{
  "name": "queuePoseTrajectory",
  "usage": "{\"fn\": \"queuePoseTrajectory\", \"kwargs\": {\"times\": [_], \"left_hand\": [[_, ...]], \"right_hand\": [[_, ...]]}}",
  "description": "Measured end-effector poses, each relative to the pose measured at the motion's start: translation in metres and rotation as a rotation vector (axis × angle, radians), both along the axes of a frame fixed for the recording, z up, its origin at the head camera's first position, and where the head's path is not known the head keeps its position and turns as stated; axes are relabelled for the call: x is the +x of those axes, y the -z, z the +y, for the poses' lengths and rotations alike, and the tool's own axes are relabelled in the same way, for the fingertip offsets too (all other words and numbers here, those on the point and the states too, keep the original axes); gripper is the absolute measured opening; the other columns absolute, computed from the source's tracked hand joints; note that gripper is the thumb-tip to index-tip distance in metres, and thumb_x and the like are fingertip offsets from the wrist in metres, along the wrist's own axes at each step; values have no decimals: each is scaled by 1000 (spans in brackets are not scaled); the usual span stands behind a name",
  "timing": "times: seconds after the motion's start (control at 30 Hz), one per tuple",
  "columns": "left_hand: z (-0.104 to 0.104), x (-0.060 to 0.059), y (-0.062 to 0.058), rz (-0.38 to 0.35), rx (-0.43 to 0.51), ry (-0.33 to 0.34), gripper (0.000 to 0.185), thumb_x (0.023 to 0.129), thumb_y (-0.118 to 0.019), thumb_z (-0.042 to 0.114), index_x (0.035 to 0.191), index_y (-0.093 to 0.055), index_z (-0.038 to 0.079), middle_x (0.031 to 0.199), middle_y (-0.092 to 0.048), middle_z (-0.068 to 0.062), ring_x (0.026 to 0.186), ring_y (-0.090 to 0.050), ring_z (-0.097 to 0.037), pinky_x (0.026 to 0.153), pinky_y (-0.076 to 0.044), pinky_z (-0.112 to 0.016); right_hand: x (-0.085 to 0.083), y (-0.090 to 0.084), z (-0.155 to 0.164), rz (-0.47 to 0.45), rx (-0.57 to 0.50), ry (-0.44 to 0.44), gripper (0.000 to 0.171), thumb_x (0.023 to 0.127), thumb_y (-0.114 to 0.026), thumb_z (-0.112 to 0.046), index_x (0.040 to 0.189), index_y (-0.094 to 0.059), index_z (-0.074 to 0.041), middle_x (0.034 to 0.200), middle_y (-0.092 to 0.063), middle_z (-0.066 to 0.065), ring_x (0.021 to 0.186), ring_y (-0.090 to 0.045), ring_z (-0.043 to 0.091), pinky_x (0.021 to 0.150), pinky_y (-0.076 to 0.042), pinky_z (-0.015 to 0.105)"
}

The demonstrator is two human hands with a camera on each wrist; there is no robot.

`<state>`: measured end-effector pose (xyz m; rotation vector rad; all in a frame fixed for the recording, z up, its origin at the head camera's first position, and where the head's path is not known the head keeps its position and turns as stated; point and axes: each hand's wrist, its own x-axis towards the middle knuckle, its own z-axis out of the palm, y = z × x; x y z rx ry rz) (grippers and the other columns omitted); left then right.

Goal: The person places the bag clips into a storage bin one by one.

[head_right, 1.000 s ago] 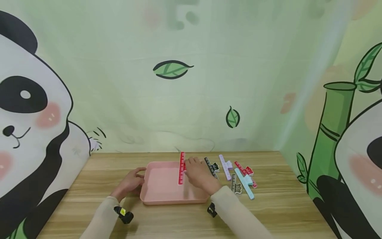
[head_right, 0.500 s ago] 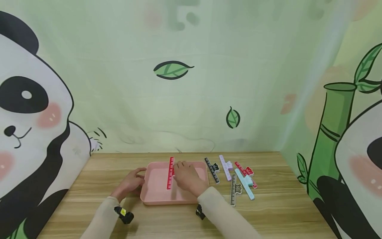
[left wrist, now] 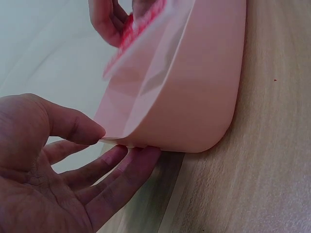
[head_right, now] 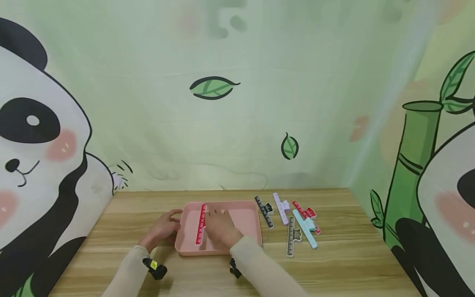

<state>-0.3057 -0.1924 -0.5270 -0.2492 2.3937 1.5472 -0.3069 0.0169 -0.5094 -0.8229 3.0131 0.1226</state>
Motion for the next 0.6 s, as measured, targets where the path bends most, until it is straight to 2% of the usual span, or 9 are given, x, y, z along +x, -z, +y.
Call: {"fn": "queuePoseTrajectory", "kwargs": {"times": [0.23, 0.6], "left_hand": [[-1, 2, 0, -4, -3, 4, 62, 89, -52, 3, 149, -37, 12, 139, -49, -29, 97, -63, -29, 70, -60, -42], [-1, 2, 0, 16, 9, 1, 61, 89, -52, 3, 148, -37, 10, 136, -51, -29, 99, -64, -30, 69, -60, -42]], "right_hand": [[1, 12, -15, 14, 5, -16, 48, 98, -55, -34, 140, -52, -11, 138, -57, 7, 127, -51, 24, 105, -46, 48], [1, 24, -38, -36, 10, 15, 49, 95, -59, -41, 135, -55, -13, 127, -60, 4, 115, -54, 21, 98, -48, 43]]}}
